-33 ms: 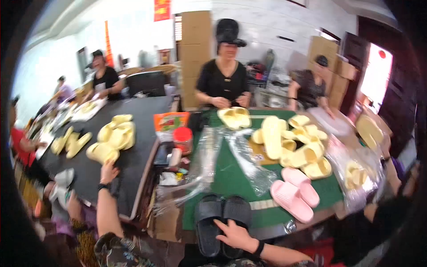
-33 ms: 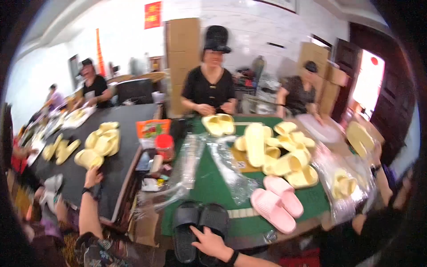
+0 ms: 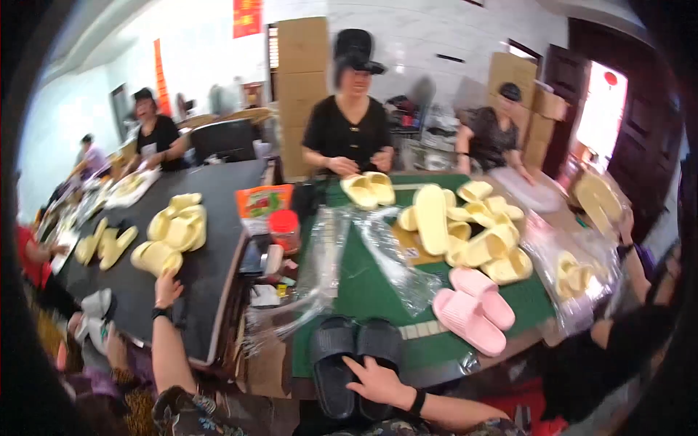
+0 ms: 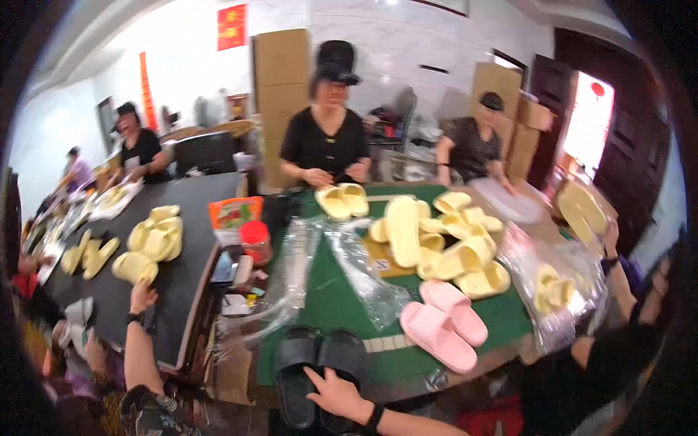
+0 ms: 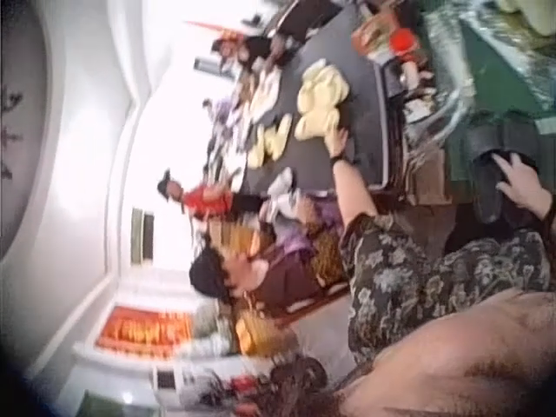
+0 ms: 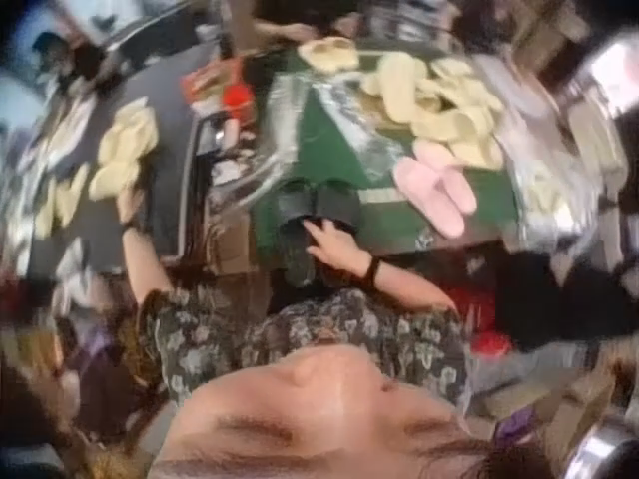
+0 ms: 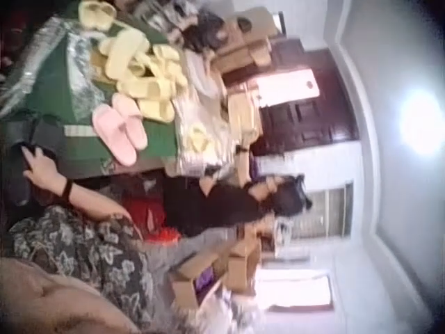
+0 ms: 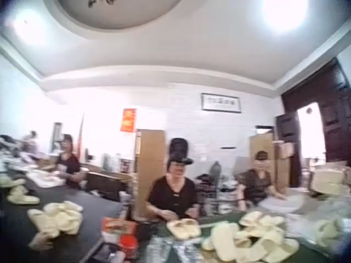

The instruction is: Manually assembling and inspecting various types of slides and slippers by attaching components.

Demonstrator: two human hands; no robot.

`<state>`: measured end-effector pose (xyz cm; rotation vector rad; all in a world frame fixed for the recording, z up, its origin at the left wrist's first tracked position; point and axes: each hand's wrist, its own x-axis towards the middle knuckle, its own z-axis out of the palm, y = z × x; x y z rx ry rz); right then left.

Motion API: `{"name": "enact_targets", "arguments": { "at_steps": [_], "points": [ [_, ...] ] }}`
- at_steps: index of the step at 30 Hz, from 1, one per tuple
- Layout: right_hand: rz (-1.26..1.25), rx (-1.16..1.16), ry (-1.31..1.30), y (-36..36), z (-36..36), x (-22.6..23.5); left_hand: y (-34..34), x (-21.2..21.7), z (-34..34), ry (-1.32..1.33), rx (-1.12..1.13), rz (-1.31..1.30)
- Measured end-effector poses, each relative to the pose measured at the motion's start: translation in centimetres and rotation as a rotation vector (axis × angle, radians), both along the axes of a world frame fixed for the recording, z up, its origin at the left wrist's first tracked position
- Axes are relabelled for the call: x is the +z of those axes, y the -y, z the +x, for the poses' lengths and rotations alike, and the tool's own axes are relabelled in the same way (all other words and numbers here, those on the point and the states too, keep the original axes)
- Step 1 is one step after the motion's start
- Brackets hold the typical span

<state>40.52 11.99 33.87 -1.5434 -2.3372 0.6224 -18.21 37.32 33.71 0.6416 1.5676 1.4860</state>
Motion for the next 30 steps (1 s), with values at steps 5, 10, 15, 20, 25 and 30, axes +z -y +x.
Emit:
{"name": "enact_targets", "arguments": {
  "at_steps": [5,10,15,20,25,30],
  "points": [
    [0.045,-0.171,-0.140,0.4,1.7,-0.1,-1.5,-1.3,-1.0,-0.261,0.275,0.199],
    [0.408,-0.417,-0.204,-1.3,6.3,3.7,1.8,-1.9,-3.4,-0.228,0.547,0.339],
    [0.579,-0.691,-0.023,-6.3,15.5,10.8,8.5,3.5,6.2,-0.059,0.457,0.573],
    [0.587,-0.699,0.130,-9.7,24.1,11.2,15.7,8.3,15.6,0.024,0.216,0.679],
    [0.206,-0.401,-0.488,-9.3,19.8,5.0,21.2,9.4,23.7,0.097,-0.067,0.481],
    [-0.551,-0.426,-1.220,-7.0,15.5,1.1,23.4,6.1,30.5,0.169,-0.635,0.357]
  ]
}}
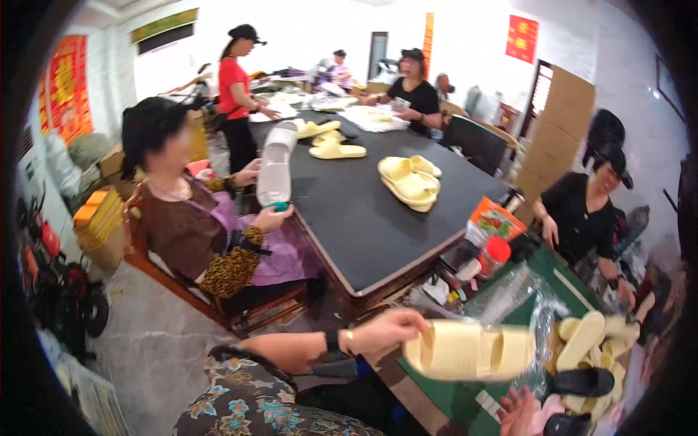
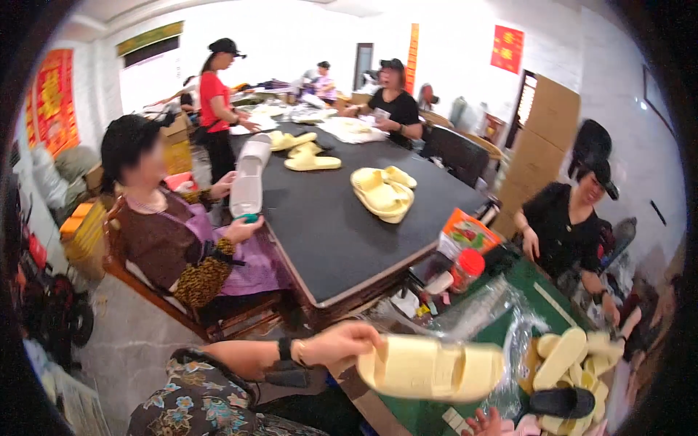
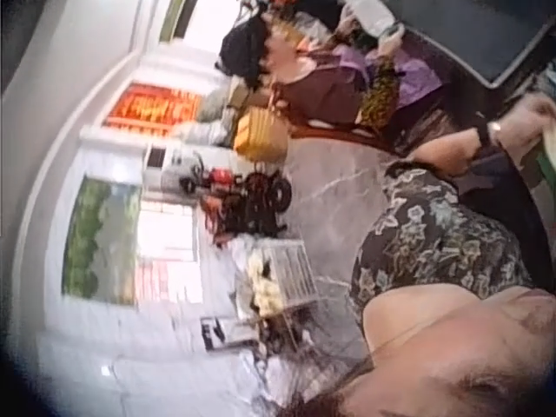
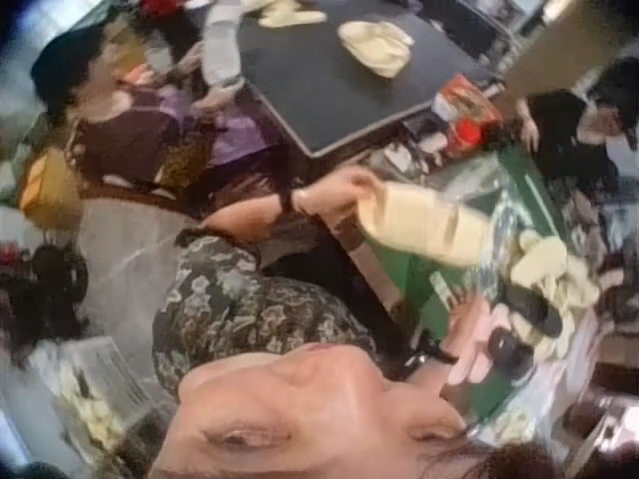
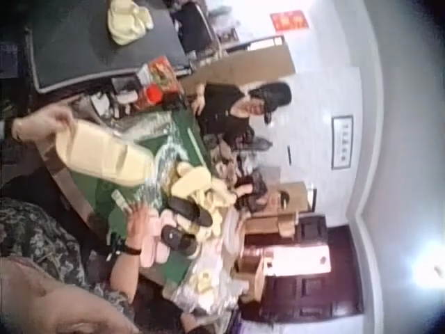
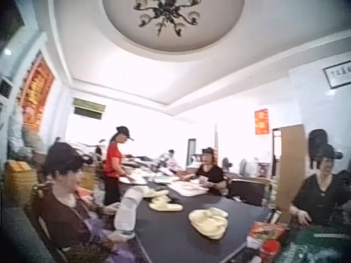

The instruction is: Manually assembling and inspecting various types of slides and slippers by attaching components.

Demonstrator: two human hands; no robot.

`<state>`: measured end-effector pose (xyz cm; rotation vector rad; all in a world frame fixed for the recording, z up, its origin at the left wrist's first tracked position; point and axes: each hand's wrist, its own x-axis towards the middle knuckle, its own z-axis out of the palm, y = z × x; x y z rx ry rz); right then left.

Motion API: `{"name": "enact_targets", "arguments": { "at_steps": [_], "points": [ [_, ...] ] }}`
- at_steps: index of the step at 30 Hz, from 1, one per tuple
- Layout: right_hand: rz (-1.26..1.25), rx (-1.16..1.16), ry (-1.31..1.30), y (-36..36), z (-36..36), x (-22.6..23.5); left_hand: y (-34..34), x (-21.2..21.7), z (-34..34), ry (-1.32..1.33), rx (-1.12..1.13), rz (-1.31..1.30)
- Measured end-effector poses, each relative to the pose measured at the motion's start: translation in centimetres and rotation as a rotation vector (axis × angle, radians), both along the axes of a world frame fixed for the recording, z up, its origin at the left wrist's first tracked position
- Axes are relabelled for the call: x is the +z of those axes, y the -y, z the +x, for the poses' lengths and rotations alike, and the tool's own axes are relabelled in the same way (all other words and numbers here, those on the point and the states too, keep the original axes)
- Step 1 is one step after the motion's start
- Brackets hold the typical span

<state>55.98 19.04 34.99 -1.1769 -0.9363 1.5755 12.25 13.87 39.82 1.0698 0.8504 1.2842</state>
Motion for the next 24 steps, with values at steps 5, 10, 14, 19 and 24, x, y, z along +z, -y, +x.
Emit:
{"name": "enact_targets", "arguments": {
  "at_steps": [5,10,14,19,24],
  "points": [
    [-0.035,-0.031,0.015,0.1,-0.6,-3.2,1.3,-1.8,3.2,-0.197,-0.209,-0.023],
    [0.231,-0.136,0.174,3.2,-0.6,-1.5,1.2,-1.0,2.9,-0.507,-0.272,0.111],
    [0.375,-0.141,0.214,5.0,0.9,4.2,0.6,-0.4,1.2,-0.564,-0.094,0.133],
    [0.237,-0.317,0.421,5.4,7.5,3.0,-2.7,1.7,-0.9,-0.628,-0.211,0.206],
    [0.257,-0.089,0.453,2.0,1.2,4.0,-7.4,2.8,5.0,-0.782,-0.290,0.418]
  ]
}}
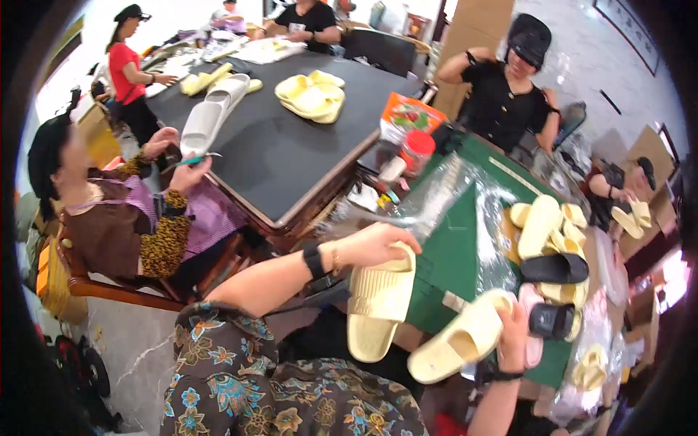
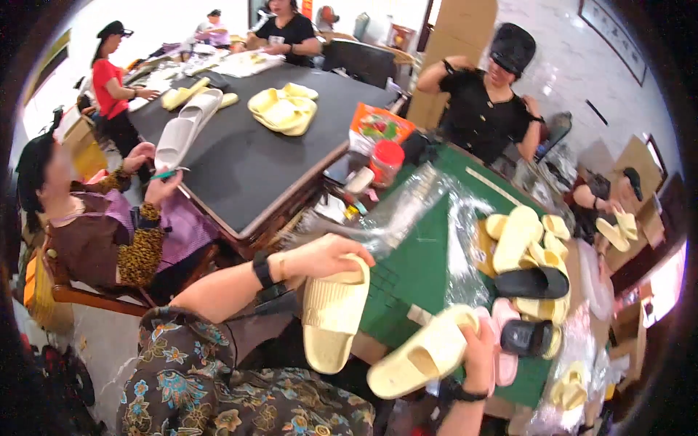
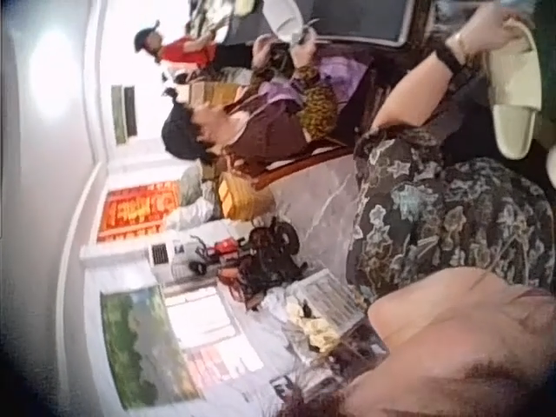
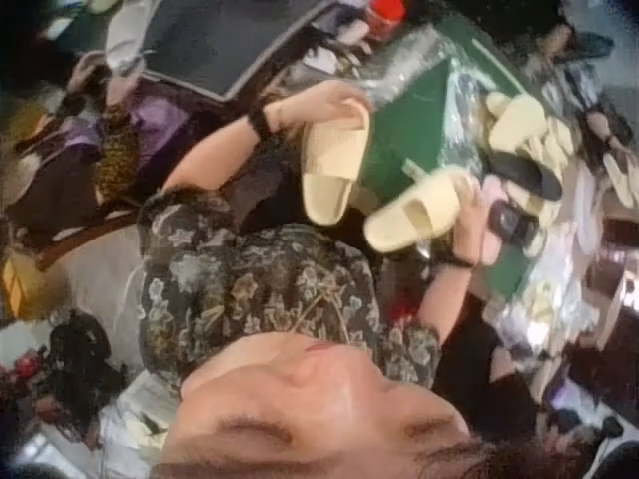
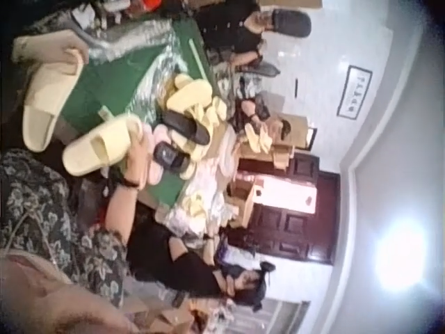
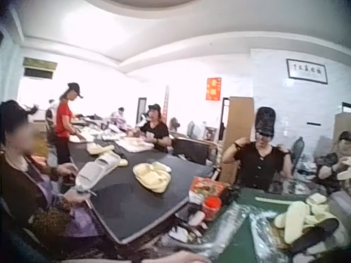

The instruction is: Manually assembling and inspecting various types of slides and slippers by attaching components.

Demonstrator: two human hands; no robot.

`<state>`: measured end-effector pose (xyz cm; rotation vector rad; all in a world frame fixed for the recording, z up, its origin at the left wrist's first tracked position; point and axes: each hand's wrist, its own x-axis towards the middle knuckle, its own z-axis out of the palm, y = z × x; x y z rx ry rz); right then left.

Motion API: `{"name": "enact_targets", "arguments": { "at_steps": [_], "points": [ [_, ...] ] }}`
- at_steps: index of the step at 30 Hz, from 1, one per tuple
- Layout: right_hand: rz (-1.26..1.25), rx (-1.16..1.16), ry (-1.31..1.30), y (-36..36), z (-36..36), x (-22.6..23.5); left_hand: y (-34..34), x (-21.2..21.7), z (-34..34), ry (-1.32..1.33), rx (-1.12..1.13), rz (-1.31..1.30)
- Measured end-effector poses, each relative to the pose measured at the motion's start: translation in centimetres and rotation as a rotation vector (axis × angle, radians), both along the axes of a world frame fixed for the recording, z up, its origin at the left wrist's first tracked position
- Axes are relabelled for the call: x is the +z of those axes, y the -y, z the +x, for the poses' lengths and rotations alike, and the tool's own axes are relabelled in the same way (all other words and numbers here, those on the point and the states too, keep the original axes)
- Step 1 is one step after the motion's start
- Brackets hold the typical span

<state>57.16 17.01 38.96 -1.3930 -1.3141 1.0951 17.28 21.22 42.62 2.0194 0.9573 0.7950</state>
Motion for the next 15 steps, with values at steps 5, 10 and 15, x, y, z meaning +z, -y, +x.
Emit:
{"name": "enact_targets", "arguments": {
  "at_steps": [5,10,15],
  "points": [
    [0.138,0.080,0.258,-3.3,-4.0,-2.2,-2.9,-2.7,5.5,-0.075,0.233,0.315],
    [-0.017,0.144,0.384,0.6,-3.0,-5.4,3.0,-6.7,3.6,-0.161,0.335,0.136],
    [0.266,0.217,0.598,2.6,-4.5,-8.1,7.5,-11.7,3.7,-0.153,0.278,-0.054]
  ]
}}
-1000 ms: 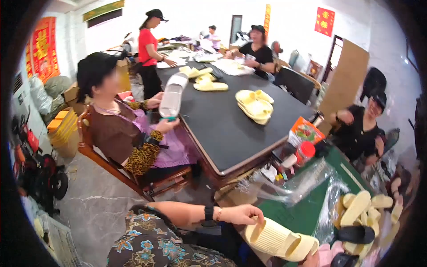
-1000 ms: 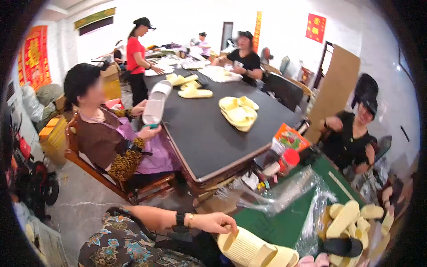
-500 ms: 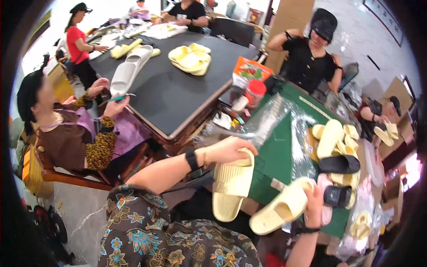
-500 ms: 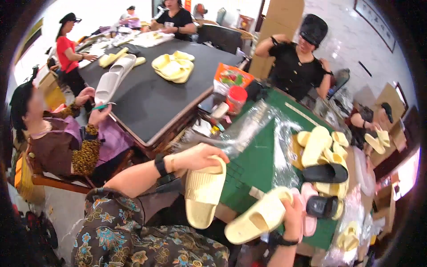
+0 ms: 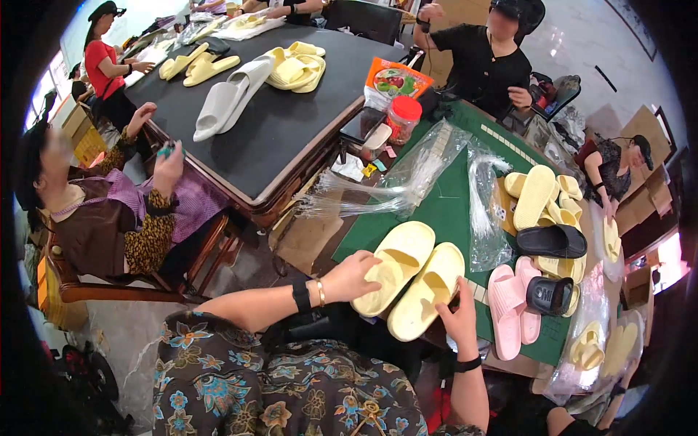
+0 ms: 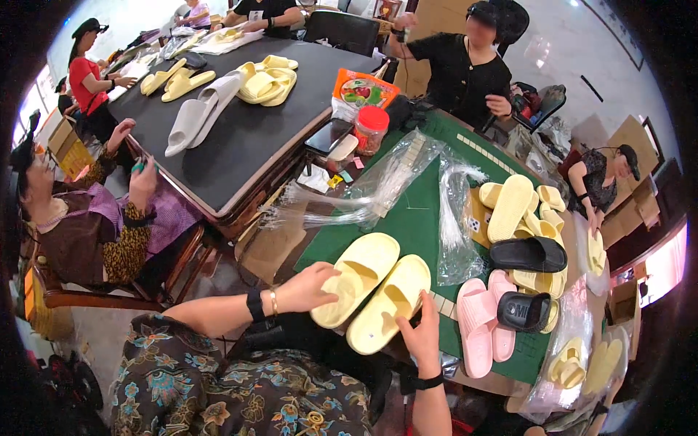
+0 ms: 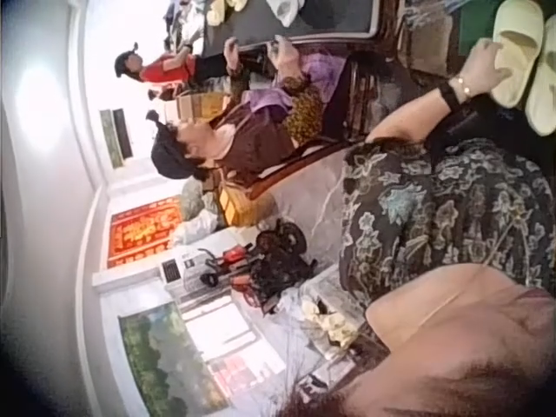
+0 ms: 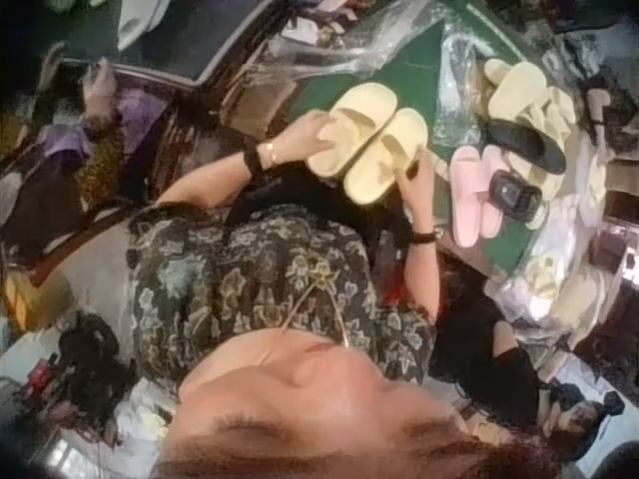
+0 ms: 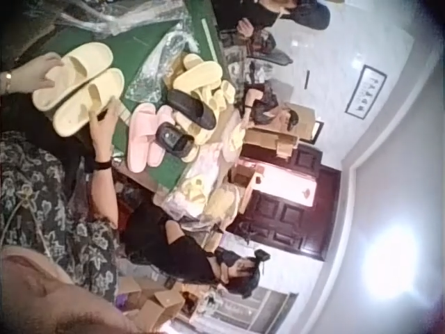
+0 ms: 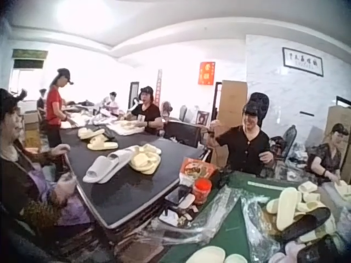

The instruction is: Manually assembling and inspecting various types of slides and slippers by attaching components.

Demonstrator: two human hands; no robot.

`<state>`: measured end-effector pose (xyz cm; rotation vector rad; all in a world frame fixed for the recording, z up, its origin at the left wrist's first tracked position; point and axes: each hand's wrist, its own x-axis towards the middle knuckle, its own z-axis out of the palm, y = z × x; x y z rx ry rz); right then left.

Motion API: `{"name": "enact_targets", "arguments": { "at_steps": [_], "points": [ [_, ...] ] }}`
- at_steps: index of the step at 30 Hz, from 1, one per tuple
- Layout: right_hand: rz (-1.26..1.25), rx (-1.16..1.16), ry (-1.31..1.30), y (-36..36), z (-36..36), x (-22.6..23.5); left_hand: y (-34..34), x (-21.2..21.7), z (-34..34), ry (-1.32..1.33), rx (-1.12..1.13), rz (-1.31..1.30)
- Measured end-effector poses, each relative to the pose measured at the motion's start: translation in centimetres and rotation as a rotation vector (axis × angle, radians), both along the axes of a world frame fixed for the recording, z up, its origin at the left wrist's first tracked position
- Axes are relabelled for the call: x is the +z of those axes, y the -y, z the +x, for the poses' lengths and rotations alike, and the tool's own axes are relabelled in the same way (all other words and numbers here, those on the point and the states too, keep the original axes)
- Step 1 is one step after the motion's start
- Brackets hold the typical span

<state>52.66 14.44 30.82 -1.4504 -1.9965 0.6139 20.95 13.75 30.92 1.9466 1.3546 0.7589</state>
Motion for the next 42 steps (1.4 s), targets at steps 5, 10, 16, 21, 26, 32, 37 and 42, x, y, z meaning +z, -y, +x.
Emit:
{"name": "enact_targets", "arguments": {
  "at_steps": [5,10,16,21,26,32,37,42],
  "points": [
    [-0.053,-0.017,0.019,0.5,-1.6,0.9,-0.5,1.7,-0.6,-0.089,0.076,-0.124],
    [-0.094,0.019,-0.064,0.2,-1.8,0.0,-4.2,1.2,-3.5,-0.105,0.209,0.005],
    [-0.127,-0.024,-0.134,0.4,-2.0,-0.3,-8.6,-1.1,-4.6,-0.314,0.411,0.216],
    [-0.144,-0.057,-0.184,0.8,-2.5,-0.5,-10.6,-2.4,-4.0,-0.513,0.404,0.291],
    [-0.116,-0.101,-0.160,1.1,-2.0,0.0,-12.1,-3.0,-3.2,-0.562,0.379,0.373],
    [-0.004,-0.037,-0.099,0.8,-2.4,-1.2,-11.5,-2.5,-5.1,-0.475,0.346,0.287],
    [-0.006,-0.073,-0.093,1.4,-2.4,-0.4,-11.7,-0.9,-4.6,-0.320,0.383,0.306],
    [-0.027,-0.065,-0.097,1.4,-2.3,-0.4,-12.0,0.3,-5.0,-0.326,0.353,0.259]
  ]
}}
